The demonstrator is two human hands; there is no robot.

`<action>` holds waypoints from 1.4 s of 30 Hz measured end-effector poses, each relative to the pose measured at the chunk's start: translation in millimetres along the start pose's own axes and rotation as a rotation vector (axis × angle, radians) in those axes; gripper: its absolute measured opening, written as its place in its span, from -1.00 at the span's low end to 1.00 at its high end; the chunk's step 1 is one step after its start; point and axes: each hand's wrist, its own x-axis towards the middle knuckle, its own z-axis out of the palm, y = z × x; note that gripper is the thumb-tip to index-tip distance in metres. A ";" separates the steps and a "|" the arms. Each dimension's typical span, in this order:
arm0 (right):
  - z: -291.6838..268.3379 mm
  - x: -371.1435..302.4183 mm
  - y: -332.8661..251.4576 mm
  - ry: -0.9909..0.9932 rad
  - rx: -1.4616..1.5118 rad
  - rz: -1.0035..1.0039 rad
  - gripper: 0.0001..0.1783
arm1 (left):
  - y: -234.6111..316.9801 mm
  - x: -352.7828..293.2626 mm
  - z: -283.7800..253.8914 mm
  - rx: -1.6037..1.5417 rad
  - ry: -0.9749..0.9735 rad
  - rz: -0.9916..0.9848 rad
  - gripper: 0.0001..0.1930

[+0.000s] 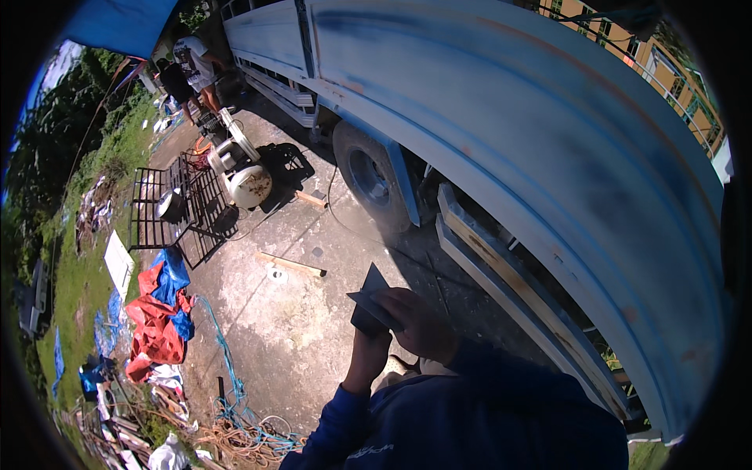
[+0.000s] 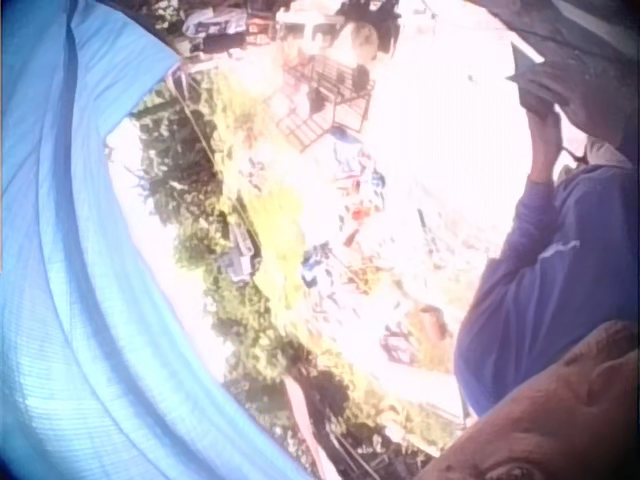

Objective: The person sands the side panel of a white truck using a sanding block and sandpaper. They wipe the surface with a cloth to remove dust and inspect the panel with their fingers before continuing to sand the area.

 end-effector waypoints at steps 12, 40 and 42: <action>13.7 -18.0 -18.7 0.013 0.101 0.143 -0.52 | 20.9 14.5 0.7 0.048 -0.053 -0.210 -0.40; 1.6 -59.2 -7.9 0.235 0.291 0.578 -0.57 | 16.8 11.4 2.0 -0.349 0.418 -0.166 -0.35; 0.3 -34.3 -45.1 0.176 0.309 0.457 -0.58 | -21.9 10.2 10.5 -0.322 0.228 -0.074 -0.38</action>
